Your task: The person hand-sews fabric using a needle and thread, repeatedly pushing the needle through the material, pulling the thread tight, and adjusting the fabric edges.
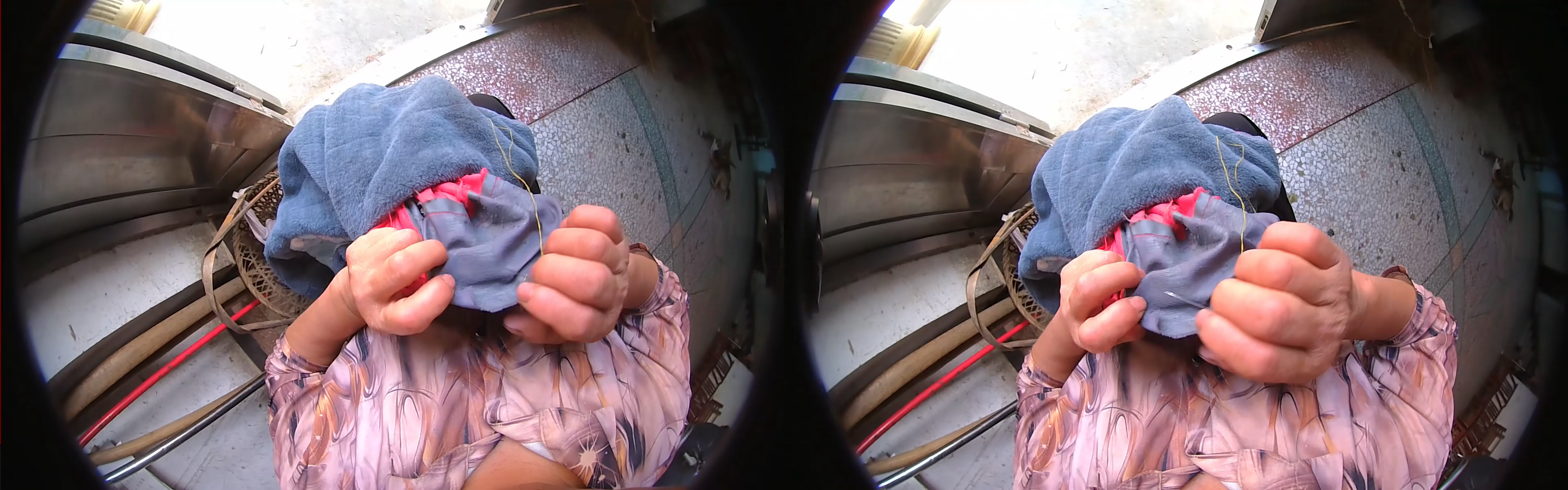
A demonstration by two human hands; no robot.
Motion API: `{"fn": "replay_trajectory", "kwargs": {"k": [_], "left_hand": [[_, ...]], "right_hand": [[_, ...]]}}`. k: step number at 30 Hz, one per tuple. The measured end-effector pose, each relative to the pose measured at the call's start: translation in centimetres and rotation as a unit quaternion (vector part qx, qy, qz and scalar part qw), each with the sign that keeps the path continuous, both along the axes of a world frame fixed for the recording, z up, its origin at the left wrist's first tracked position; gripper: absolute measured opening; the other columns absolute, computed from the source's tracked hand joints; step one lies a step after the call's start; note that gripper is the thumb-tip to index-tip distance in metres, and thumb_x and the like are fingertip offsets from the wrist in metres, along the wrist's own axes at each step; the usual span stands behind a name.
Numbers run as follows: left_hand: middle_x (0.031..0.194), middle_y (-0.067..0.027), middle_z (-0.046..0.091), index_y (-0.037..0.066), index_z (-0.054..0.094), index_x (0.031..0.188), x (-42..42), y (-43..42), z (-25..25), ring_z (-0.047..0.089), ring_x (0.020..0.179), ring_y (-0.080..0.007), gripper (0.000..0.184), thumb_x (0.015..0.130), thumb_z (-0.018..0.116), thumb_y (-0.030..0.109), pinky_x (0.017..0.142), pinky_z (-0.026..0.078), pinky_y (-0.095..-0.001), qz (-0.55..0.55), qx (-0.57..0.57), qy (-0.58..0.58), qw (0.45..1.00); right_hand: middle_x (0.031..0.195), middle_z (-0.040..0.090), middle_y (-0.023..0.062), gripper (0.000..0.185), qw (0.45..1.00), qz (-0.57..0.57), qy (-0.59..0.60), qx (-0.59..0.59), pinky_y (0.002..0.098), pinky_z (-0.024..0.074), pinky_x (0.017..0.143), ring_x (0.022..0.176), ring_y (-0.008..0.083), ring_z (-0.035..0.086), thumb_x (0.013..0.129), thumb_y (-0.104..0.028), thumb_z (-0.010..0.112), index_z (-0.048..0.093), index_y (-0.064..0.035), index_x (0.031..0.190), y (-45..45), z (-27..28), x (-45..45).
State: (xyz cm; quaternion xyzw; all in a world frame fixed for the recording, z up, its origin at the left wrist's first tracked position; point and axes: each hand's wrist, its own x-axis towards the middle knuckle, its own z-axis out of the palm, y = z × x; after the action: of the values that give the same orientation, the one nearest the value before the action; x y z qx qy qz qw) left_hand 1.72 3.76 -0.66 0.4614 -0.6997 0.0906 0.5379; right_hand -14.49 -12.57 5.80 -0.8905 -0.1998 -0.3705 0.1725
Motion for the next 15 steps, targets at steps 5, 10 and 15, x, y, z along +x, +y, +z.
{"fn": "replay_trajectory", "kwargs": {"k": [5,10,15], "left_hand": [[0.085,-0.0112,0.057,0.007,0.056,0.096,-0.3,-0.6,0.0,0.050,0.051,-0.0153,0.035,0.063,0.064,0.013,0.040,0.036,-0.0256,0.011,-0.008,0.035,0.999],[0.084,-0.0108,0.056,0.003,0.063,0.098,0.3,0.1,0.6,0.053,0.056,-0.0176,0.028,0.076,0.061,0.018,0.046,0.042,-0.0289,-0.001,0.035,-0.015,0.999],[0.085,-0.0113,0.055,0.000,0.063,0.097,0.1,0.2,0.5,0.056,0.060,-0.0219,0.022,0.084,0.055,0.016,0.051,0.047,-0.0319,-0.004,0.057,0.045,0.997]], "right_hand": [[0.079,0.053,0.0015,0.017,0.998,0.047,0.027,-0.039,0.0314,0.0403,0.061,0.067,0.0166,0.051,0.063,-0.015,0.061,0.060,-0.0104,0.080,0.8,0.1,0.9],[0.080,0.056,0.0040,0.021,0.992,0.115,0.008,0.045,0.0326,0.0464,0.067,0.068,0.0179,0.056,0.064,-0.016,0.061,0.061,-0.0060,0.083,0.7,0.1,1.5],[0.082,0.057,0.0082,0.025,0.997,0.027,0.059,0.045,0.0388,0.0488,0.072,0.072,0.0237,0.058,0.066,-0.009,0.061,0.060,0.0003,0.088,-0.8,-0.9,2.2]]}}
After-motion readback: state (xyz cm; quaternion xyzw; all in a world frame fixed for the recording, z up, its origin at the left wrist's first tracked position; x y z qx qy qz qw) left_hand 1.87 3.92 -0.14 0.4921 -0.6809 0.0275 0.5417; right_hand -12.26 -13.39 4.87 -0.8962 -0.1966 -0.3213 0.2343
